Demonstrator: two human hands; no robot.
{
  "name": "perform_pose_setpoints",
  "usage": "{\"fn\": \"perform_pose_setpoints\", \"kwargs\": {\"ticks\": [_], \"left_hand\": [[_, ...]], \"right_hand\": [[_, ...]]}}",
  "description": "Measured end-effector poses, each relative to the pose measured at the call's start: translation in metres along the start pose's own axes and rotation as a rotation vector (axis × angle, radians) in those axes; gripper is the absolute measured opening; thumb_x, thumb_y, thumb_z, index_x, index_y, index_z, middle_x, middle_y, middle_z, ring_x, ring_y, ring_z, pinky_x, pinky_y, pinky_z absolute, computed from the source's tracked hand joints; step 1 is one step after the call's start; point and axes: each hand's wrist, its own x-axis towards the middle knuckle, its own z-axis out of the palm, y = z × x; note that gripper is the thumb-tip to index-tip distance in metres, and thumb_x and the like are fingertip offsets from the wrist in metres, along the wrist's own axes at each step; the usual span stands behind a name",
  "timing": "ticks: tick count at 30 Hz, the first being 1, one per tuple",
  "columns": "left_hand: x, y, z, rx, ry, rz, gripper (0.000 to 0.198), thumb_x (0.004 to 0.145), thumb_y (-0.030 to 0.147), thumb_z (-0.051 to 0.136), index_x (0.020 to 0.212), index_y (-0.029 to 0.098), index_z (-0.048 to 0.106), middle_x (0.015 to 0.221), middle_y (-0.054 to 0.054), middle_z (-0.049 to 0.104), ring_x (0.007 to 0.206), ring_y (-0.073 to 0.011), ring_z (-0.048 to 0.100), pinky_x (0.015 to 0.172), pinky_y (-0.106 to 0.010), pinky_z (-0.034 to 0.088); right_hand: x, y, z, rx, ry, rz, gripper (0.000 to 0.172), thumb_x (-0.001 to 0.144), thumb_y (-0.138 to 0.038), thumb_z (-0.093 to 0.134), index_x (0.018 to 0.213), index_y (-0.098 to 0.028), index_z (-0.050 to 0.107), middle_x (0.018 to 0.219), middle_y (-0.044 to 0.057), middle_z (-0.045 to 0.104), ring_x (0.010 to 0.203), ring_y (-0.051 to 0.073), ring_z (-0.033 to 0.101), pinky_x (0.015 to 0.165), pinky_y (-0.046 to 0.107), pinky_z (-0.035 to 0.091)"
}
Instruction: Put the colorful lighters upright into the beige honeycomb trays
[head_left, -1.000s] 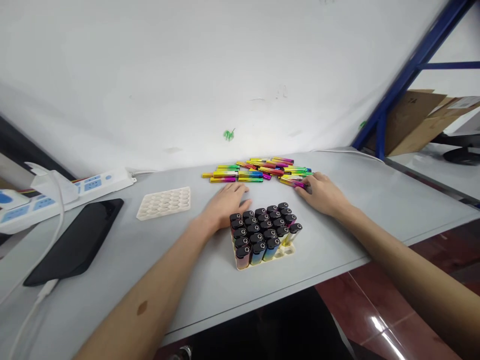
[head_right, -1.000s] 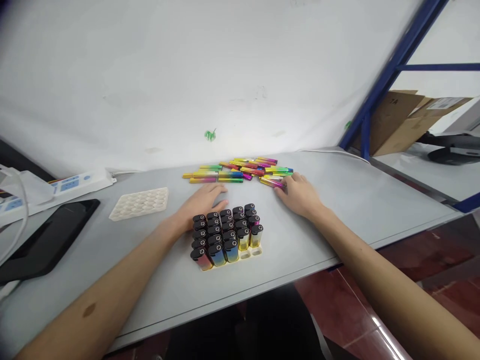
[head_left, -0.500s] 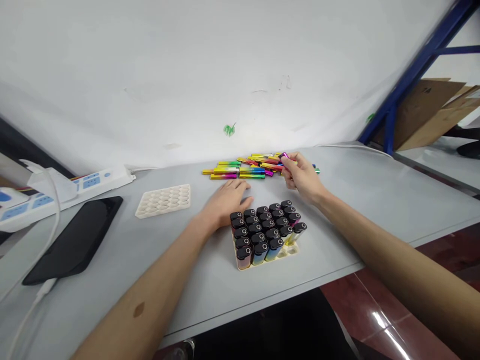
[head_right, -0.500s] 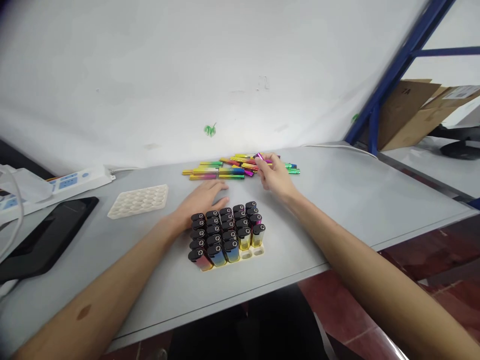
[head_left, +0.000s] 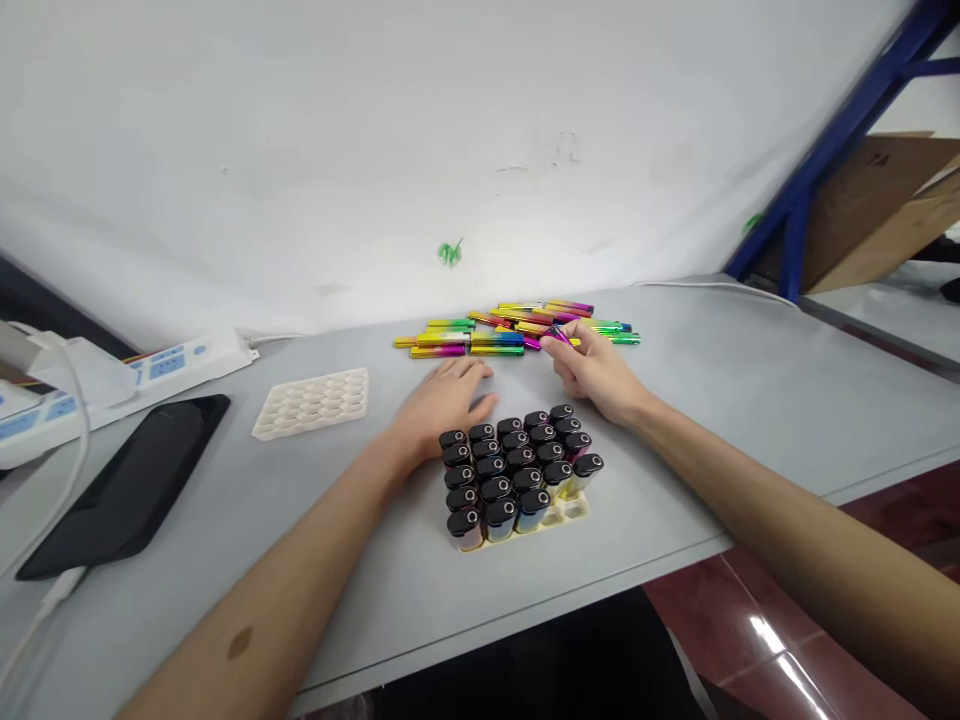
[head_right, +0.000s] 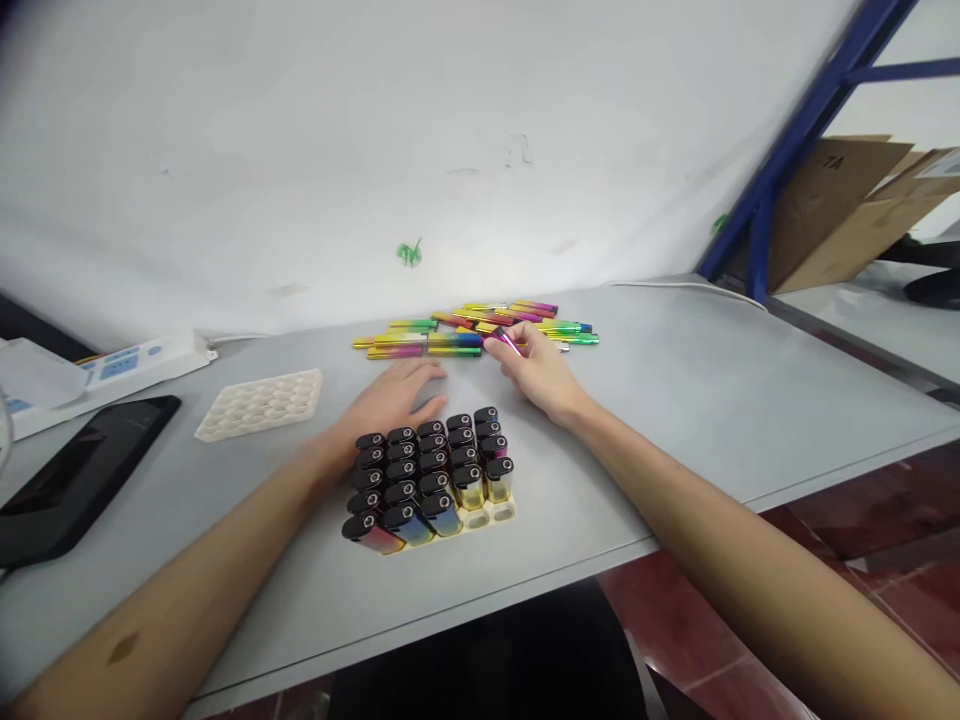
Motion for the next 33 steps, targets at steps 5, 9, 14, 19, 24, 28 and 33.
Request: {"fn": "perform_pose_setpoints", "kwargs": {"ticks": [5,9,14,19,24,28,33], "left_hand": [[0.0001,-0.0018,0.0019,-0.008,0.023,0.009,0.035,0.097,0.04,0.045,0.123,0.019,0.054,0.133,-0.01,0.057,0.123,-0.0278,0.051,0.106,-0.045,0.043],[-0.0003,-0.0028,0.0026,-0.011,0.034,0.013,0.034,0.096,0.039,0.046,0.122,0.019,0.055,0.133,-0.01,0.057,0.124,-0.0274,0.051,0.106,-0.045,0.043],[0.0,-0.003,0.0022,-0.024,0.025,0.001,0.035,0.096,0.04,0.046,0.122,0.019,0.055,0.135,-0.01,0.057,0.124,-0.0275,0.051,0.106,-0.046,0.043],[0.0006,-0.0032,0.0029,-0.021,0.025,-0.001,0.035,0.096,0.04,0.045,0.123,0.019,0.055,0.135,-0.01,0.056,0.126,-0.027,0.05,0.108,-0.045,0.042],[-0.0003,-0.0037,0.0031,-0.033,0.02,-0.005,0.035,0.096,0.04,0.046,0.123,0.02,0.055,0.136,-0.01,0.056,0.127,-0.0271,0.049,0.108,-0.045,0.041],[-0.0006,-0.0037,0.0029,-0.033,0.03,0.003,0.035,0.096,0.04,0.045,0.123,0.019,0.055,0.135,-0.01,0.056,0.126,-0.0269,0.05,0.107,-0.044,0.042],[-0.0004,-0.0034,0.0024,-0.026,0.025,-0.001,0.034,0.096,0.039,0.046,0.123,0.02,0.055,0.134,-0.01,0.057,0.125,-0.0267,0.051,0.107,-0.044,0.043]], "right_hand": [[-0.0009,0.0011,0.0003,0.048,-0.044,0.053,0.046,0.087,-0.065,0.055,0.072,-0.023,0.047,0.052,-0.009,0.022,0.043,0.007,0.014,0.04,0.025,0.01],[-0.0008,0.0012,-0.002,0.065,-0.063,0.087,0.058,0.089,-0.071,0.045,0.058,-0.023,0.035,0.05,-0.008,0.017,0.043,0.008,0.01,0.042,0.027,0.007],[-0.0019,-0.0016,-0.0015,0.104,-0.04,0.128,0.057,0.092,-0.063,0.041,0.054,-0.023,0.029,0.049,-0.008,0.017,0.044,0.008,0.009,0.042,0.026,0.006],[-0.0034,-0.0028,-0.0014,0.136,-0.01,0.133,0.05,0.094,-0.047,0.039,0.052,-0.023,0.029,0.047,-0.008,0.017,0.042,0.008,0.008,0.041,0.026,0.007],[-0.0032,-0.0022,-0.0018,0.147,0.031,0.148,0.051,0.093,-0.05,0.04,0.051,-0.023,0.03,0.046,-0.008,0.018,0.041,0.007,0.01,0.04,0.025,0.008],[-0.0026,-0.0011,-0.0021,0.126,0.057,0.136,0.057,0.09,-0.063,0.044,0.053,-0.023,0.032,0.047,-0.008,0.019,0.041,0.007,0.012,0.04,0.025,0.009],[-0.0034,-0.0006,-0.0028,0.114,0.043,0.127,0.052,0.094,-0.053,0.041,0.052,-0.023,0.031,0.046,-0.008,0.018,0.041,0.007,0.011,0.04,0.025,0.009]]}}
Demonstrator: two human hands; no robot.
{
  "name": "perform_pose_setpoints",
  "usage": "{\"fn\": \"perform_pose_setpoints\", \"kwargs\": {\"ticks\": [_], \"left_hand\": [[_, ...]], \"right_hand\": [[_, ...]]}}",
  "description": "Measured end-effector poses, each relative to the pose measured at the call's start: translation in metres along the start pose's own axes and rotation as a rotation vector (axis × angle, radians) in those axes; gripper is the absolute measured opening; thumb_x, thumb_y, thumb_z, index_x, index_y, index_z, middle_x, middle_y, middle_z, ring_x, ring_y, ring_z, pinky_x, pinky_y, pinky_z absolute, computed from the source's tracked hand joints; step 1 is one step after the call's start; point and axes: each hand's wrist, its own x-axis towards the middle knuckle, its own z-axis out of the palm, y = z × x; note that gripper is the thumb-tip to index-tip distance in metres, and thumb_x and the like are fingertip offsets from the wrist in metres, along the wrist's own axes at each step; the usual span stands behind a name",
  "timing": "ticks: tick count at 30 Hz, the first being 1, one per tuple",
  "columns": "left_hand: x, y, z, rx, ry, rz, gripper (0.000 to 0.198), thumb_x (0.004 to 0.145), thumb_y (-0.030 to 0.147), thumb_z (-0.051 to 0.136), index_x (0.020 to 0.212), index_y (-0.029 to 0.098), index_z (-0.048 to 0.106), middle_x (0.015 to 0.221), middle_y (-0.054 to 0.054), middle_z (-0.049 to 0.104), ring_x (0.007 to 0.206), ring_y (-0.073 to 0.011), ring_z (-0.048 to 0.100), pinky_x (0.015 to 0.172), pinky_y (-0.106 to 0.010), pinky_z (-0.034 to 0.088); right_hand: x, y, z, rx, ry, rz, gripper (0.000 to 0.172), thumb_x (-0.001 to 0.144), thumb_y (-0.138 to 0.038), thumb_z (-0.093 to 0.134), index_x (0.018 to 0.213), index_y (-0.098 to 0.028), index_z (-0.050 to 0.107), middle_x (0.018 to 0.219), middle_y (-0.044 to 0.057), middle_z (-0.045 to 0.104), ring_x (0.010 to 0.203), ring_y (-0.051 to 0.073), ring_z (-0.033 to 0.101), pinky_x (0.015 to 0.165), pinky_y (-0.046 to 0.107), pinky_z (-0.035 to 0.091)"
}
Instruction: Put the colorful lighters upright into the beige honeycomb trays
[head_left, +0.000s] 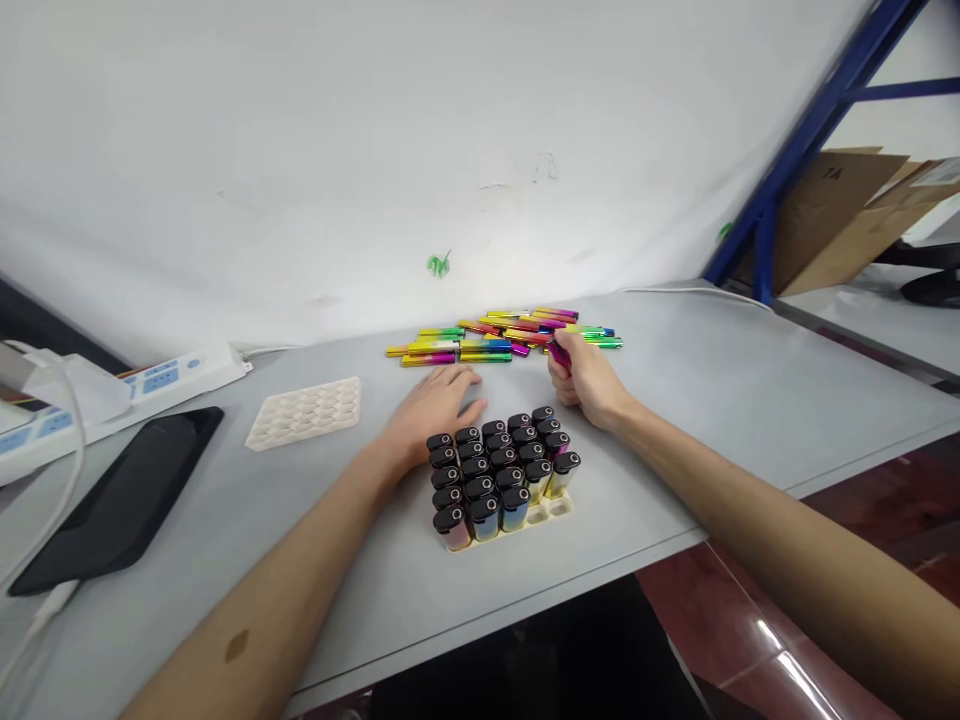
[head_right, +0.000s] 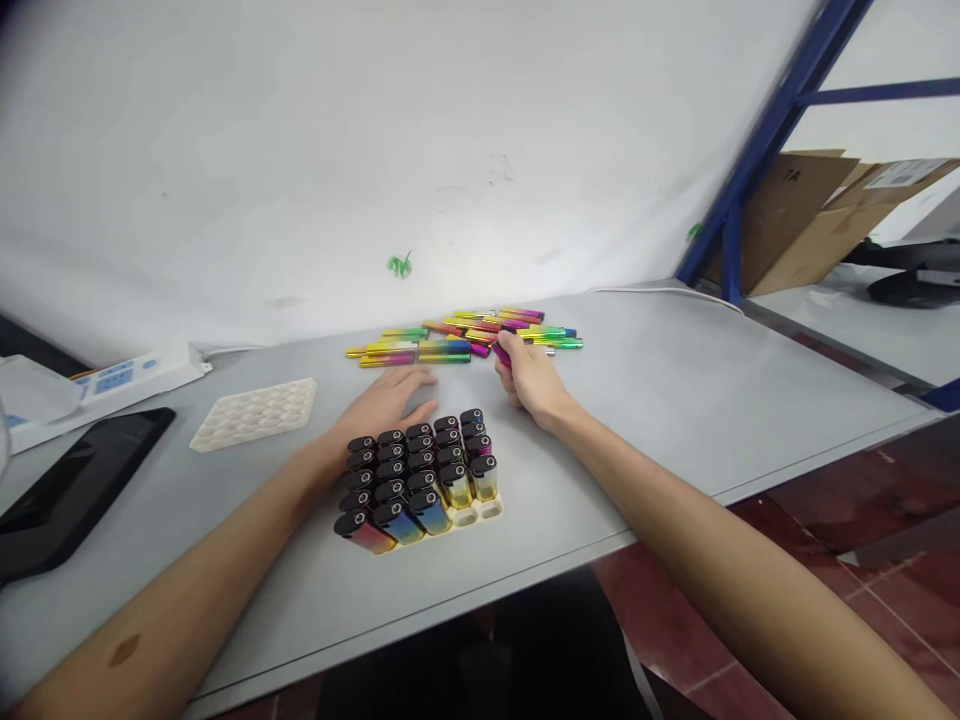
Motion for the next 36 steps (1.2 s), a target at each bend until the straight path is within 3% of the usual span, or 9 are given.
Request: {"fn": "perform_pose_setpoints", "kwargs": {"ticks": [5,9,12,15,19,26,32,36], "left_hand": [[0.0,-0.001,0.002,0.003,-0.002,-0.005,0.036,0.097,0.041,0.045,0.123,0.019,0.055,0.134,-0.01,0.057,0.124,-0.027,0.051,0.106,-0.044,0.043],[0.0,-0.001,0.001,-0.005,-0.002,-0.008,0.036,0.096,0.042,0.045,0.124,0.02,0.055,0.133,-0.01,0.057,0.124,-0.0274,0.051,0.106,-0.045,0.043],[0.0,0.001,-0.001,-0.008,-0.002,-0.004,0.035,0.096,0.041,0.045,0.123,0.02,0.055,0.134,-0.009,0.057,0.125,-0.0275,0.05,0.107,-0.046,0.043],[0.0,0.002,-0.002,-0.008,-0.005,0.002,0.034,0.097,0.04,0.044,0.122,0.021,0.055,0.134,-0.009,0.057,0.125,-0.0274,0.051,0.106,-0.046,0.043],[0.0,0.001,0.0,-0.006,-0.002,0.005,0.034,0.097,0.041,0.044,0.123,0.021,0.055,0.133,-0.009,0.058,0.124,-0.0272,0.051,0.106,-0.045,0.043],[0.0,-0.001,0.001,-0.009,0.001,0.013,0.039,0.097,0.043,0.043,0.125,0.019,0.055,0.135,-0.011,0.057,0.126,-0.0276,0.05,0.107,-0.044,0.043],[0.001,-0.001,-0.001,-0.02,-0.019,0.003,0.038,0.097,0.042,0.043,0.125,0.02,0.055,0.135,-0.01,0.057,0.126,-0.028,0.05,0.107,-0.046,0.042],[0.001,0.0,-0.001,-0.02,-0.021,0.011,0.038,0.096,0.044,0.043,0.124,0.021,0.055,0.133,-0.01,0.058,0.123,-0.0287,0.051,0.105,-0.047,0.042]], "right_hand": [[0.001,0.002,-0.001,-0.025,-0.002,-0.027,0.049,0.093,-0.049,0.04,0.052,-0.023,0.032,0.046,-0.007,0.02,0.04,0.008,0.012,0.04,0.025,0.011],[0.001,0.003,-0.001,-0.102,0.015,-0.044,0.053,0.093,-0.059,0.041,0.054,-0.022,0.037,0.046,-0.007,0.022,0.041,0.008,0.014,0.041,0.026,0.011],[-0.001,0.001,0.0,-0.143,0.001,-0.087,0.054,0.093,-0.066,0.039,0.062,-0.021,0.048,0.047,-0.007,0.024,0.041,0.009,0.017,0.042,0.027,0.013],[-0.003,-0.001,0.001,-0.233,0.006,-0.178,0.048,0.094,-0.062,0.043,0.073,-0.021,0.058,0.052,-0.006,0.032,0.044,0.009,0.024,0.044,0.026,0.019],[-0.006,-0.002,0.002,-0.36,0.02,-0.283,0.036,0.089,-0.051,0.059,0.071,-0.021,0.052,0.06,-0.004,0.045,0.053,0.01,0.04,0.052,0.026,0.032],[-0.008,-0.002,-0.001,-0.442,0.002,-0.409,0.037,0.09,-0.047,0.06,0.067,-0.019,0.057,0.068,0.001,0.061,0.066,0.013,0.05,0.066,0.029,0.041],[-0.021,-0.014,-0.013,-0.332,0.214,-0.508,0.023,0.084,-0.04,0.07,0.096,-0.021,0.065,0.083,0.002,0.067,0.068,0.014,0.06,0.064,0.032,0.05],[-0.066,-0.048,-0.022,-0.364,0.34,-0.7,0.013,0.085,-0.035,0.072,0.092,-0.027,0.065,0.077,0.001,0.065,0.066,0.017,0.064,0.065,0.035,0.055]]}}
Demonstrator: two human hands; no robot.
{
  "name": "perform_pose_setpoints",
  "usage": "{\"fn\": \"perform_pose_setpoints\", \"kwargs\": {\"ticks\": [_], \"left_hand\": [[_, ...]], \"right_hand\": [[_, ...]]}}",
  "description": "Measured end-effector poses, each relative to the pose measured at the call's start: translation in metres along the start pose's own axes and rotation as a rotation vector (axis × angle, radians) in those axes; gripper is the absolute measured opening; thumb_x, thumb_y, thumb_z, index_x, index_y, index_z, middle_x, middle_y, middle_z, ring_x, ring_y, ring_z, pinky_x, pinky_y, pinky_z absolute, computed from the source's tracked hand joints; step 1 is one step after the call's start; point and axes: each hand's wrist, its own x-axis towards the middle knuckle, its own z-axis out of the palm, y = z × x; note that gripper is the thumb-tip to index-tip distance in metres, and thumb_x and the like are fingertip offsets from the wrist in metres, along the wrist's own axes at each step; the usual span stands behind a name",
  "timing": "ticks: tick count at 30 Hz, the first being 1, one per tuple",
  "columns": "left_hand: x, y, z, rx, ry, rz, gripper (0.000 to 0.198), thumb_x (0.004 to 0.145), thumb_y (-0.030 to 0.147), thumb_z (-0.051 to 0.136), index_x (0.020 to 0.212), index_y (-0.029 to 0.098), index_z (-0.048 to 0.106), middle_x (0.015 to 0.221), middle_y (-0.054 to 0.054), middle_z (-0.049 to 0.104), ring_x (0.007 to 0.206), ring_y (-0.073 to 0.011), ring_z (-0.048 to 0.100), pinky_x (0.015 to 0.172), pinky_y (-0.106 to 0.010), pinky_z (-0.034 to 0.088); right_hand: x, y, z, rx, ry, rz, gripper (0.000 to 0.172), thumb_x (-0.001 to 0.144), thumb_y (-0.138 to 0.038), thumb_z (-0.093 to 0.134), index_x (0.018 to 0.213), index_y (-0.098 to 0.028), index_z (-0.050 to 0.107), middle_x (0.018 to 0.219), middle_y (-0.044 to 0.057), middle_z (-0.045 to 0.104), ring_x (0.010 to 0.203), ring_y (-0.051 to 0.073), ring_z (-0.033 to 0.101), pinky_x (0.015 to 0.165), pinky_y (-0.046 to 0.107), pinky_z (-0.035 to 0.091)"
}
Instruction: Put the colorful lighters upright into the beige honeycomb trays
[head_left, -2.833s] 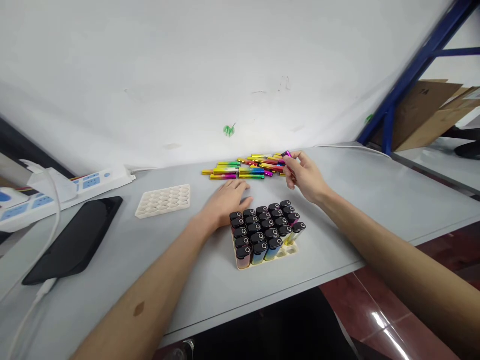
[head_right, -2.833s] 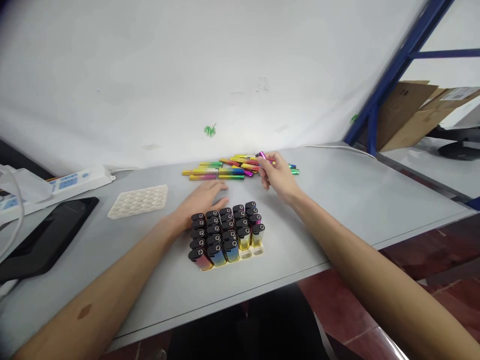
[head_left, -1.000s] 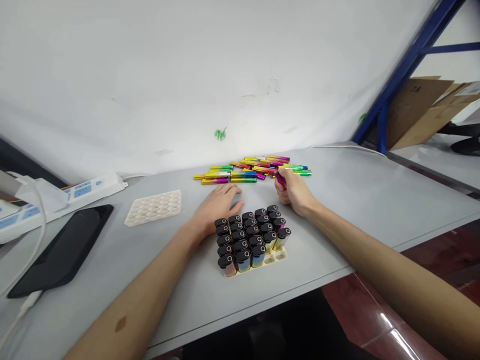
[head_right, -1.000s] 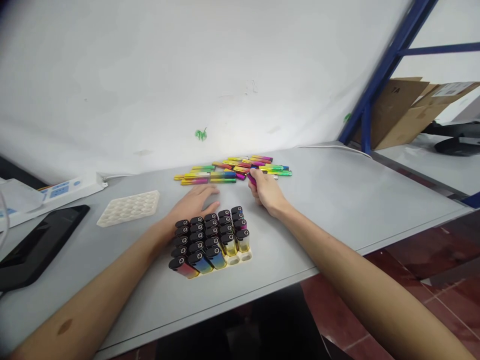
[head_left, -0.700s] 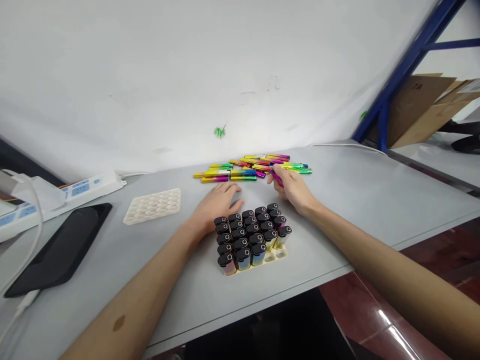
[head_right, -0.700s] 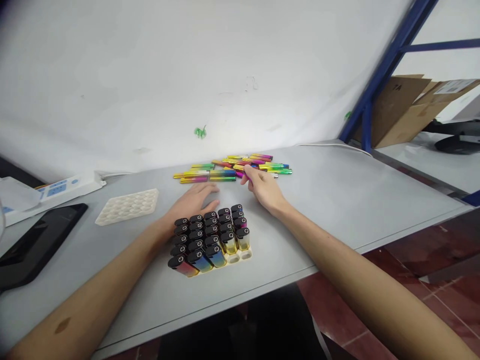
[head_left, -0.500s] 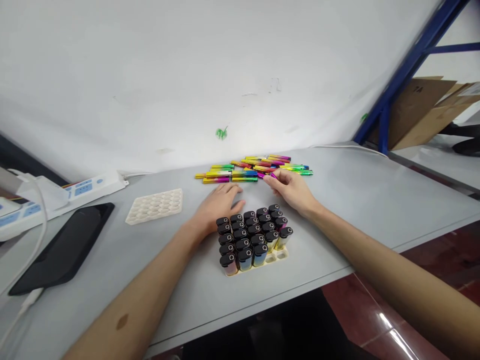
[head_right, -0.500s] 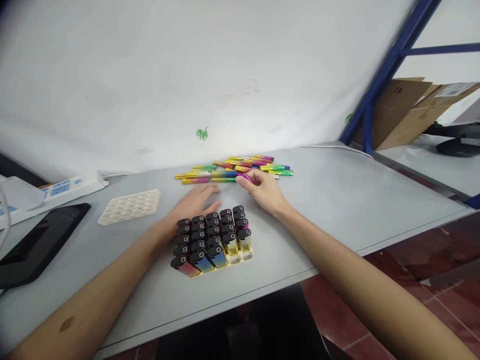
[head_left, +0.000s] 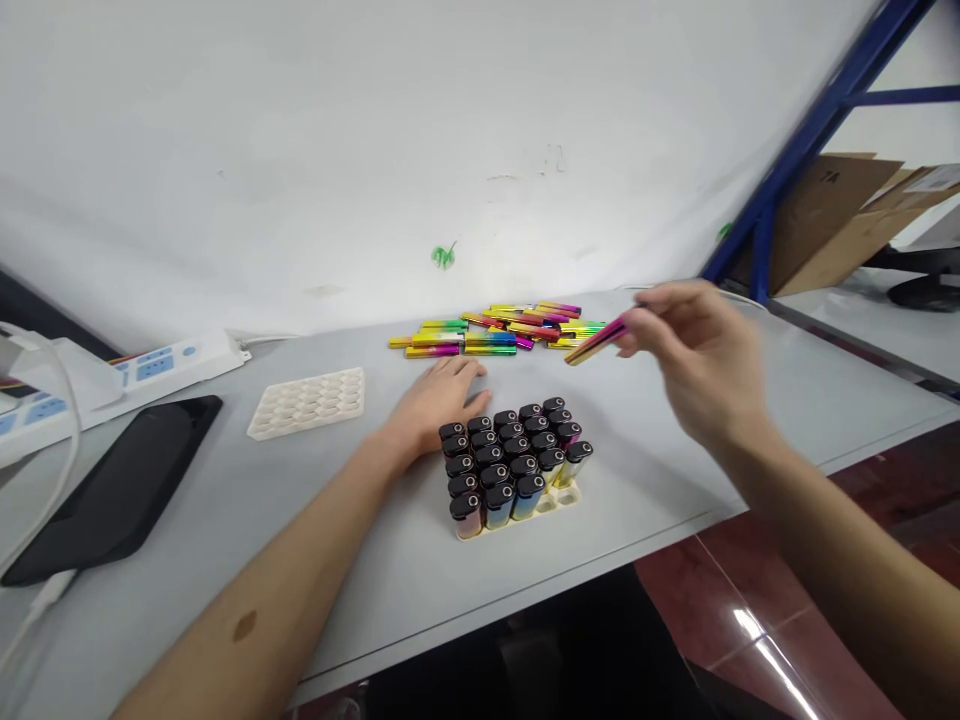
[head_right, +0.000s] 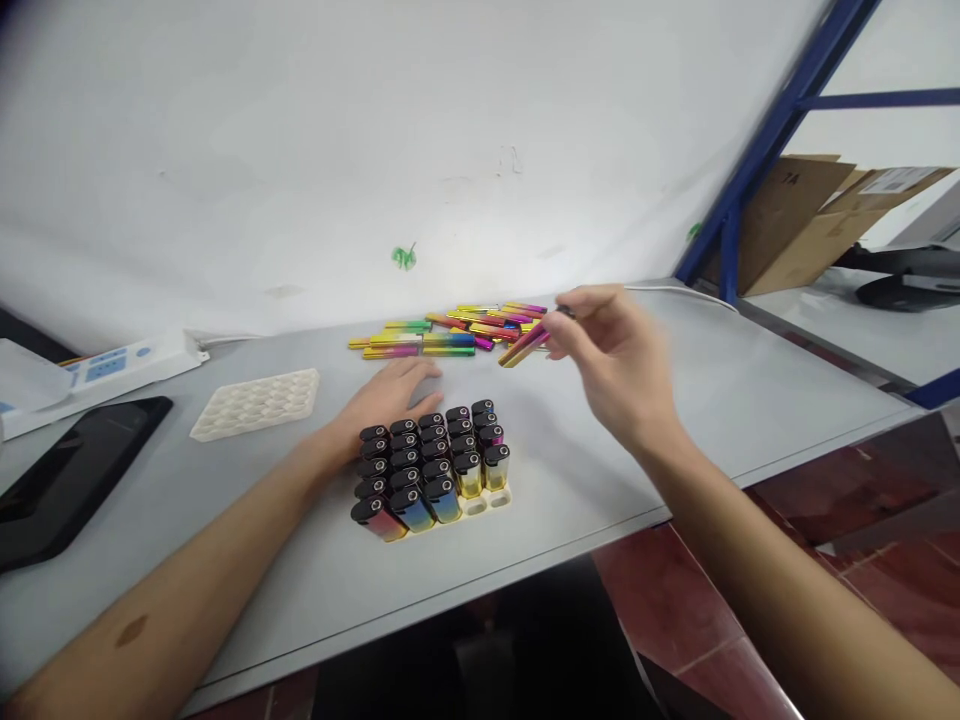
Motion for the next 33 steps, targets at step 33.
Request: {"fn": "perform_pose_setpoints", "kwargs": {"ticks": [33], "left_hand": [[-0.002,0.005,-0.003,0.004,-0.019,-0.021,0.039,0.097,0.043,0.041,0.125,0.019,0.054,0.135,-0.011,0.056,0.126,-0.0285,0.05,0.107,-0.045,0.042]], "right_hand": [[0.028,0.037,0.028,-0.805,-0.314,-0.148,0.023,0.095,-0.034,0.05,0.092,-0.021,0.069,0.09,0.01,0.066,0.085,0.025,0.059,0.07,0.038,0.045]]}}
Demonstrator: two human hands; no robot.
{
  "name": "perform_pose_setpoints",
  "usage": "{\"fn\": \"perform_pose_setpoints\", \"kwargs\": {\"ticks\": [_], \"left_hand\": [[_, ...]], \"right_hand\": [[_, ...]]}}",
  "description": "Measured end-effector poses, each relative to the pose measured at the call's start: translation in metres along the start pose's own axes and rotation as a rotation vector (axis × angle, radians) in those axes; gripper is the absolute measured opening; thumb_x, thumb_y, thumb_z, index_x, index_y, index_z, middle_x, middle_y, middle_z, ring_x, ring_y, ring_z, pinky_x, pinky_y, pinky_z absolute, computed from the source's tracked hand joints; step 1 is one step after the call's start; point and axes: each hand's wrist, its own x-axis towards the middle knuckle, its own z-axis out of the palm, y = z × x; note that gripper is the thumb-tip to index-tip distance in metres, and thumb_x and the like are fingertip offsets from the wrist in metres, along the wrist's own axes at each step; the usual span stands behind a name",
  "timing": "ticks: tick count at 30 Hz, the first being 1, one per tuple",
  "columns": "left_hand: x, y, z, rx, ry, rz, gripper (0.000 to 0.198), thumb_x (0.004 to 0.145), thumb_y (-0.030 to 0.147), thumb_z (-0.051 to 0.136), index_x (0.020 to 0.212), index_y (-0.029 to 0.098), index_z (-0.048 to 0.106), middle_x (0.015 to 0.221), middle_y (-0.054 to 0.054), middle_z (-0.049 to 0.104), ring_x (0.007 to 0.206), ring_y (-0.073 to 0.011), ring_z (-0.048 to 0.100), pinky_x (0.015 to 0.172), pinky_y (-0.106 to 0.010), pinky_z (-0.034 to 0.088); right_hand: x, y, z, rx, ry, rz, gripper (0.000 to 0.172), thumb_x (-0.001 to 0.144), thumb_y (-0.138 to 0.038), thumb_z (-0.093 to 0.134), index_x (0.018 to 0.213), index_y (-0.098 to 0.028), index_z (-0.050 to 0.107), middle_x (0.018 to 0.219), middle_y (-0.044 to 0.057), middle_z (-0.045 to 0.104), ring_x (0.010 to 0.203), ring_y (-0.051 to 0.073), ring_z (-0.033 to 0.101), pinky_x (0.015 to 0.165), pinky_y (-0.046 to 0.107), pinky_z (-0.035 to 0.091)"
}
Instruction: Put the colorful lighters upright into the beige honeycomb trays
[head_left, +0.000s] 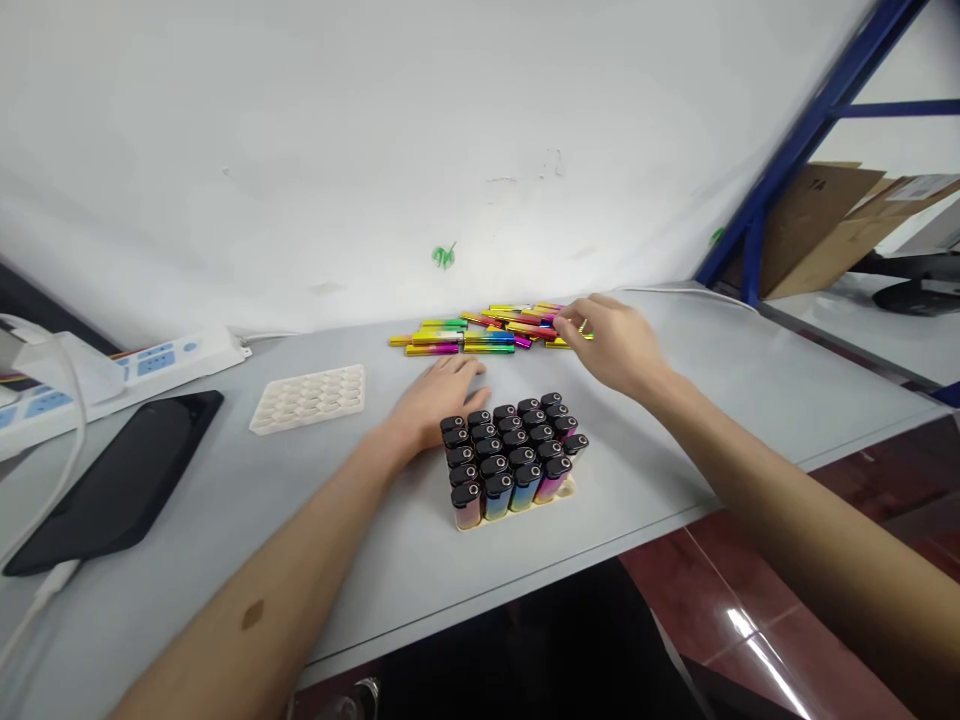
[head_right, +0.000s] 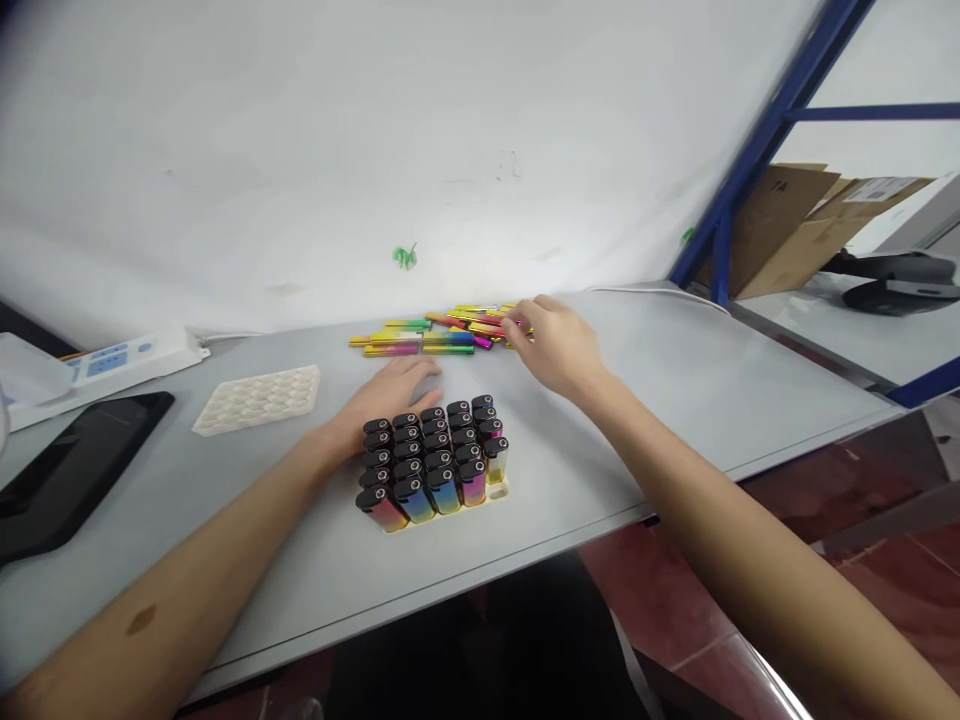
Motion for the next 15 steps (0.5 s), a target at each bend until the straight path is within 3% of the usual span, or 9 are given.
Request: {"fn": "perform_pose_setpoints", "kwargs": {"ticks": [2,5,9,15], "left_hand": [[0.0,-0.001,0.001,0.004,-0.002,0.006,0.039,0.097,0.043,0.041,0.125,0.019,0.054,0.135,-0.011,0.056,0.126,-0.0284,0.05,0.108,-0.045,0.042],[0.002,-0.003,0.002,0.017,0.0,0.023,0.038,0.097,0.043,0.041,0.125,0.02,0.054,0.135,-0.011,0.056,0.125,-0.0284,0.05,0.108,-0.046,0.042],[0.003,-0.004,0.004,0.026,0.007,0.013,0.038,0.097,0.043,0.042,0.124,0.02,0.054,0.134,-0.01,0.057,0.124,-0.0282,0.051,0.107,-0.046,0.042],[0.002,-0.004,0.004,0.004,0.008,-0.011,0.038,0.096,0.043,0.043,0.125,0.021,0.054,0.135,-0.009,0.056,0.126,-0.0277,0.049,0.107,-0.044,0.042]], "right_hand": [[0.011,0.021,0.026,-0.125,-0.108,0.073,0.025,0.092,-0.034,0.052,0.101,-0.018,0.069,0.102,0.015,0.064,0.1,0.032,0.056,0.077,0.044,0.046],[0.007,0.037,0.048,-0.221,-0.154,0.066,0.032,0.09,-0.035,0.052,0.11,-0.015,0.067,0.11,0.018,0.06,0.105,0.035,0.051,0.085,0.049,0.045],[-0.004,0.04,0.046,-0.201,-0.192,0.024,0.033,0.089,-0.036,0.05,0.11,-0.018,0.067,0.109,0.017,0.059,0.104,0.034,0.051,0.089,0.049,0.043],[-0.006,0.053,0.036,-0.191,-0.233,0.132,0.038,0.078,-0.033,0.058,0.112,-0.017,0.068,0.111,0.017,0.058,0.106,0.036,0.049,0.089,0.047,0.042]]}}
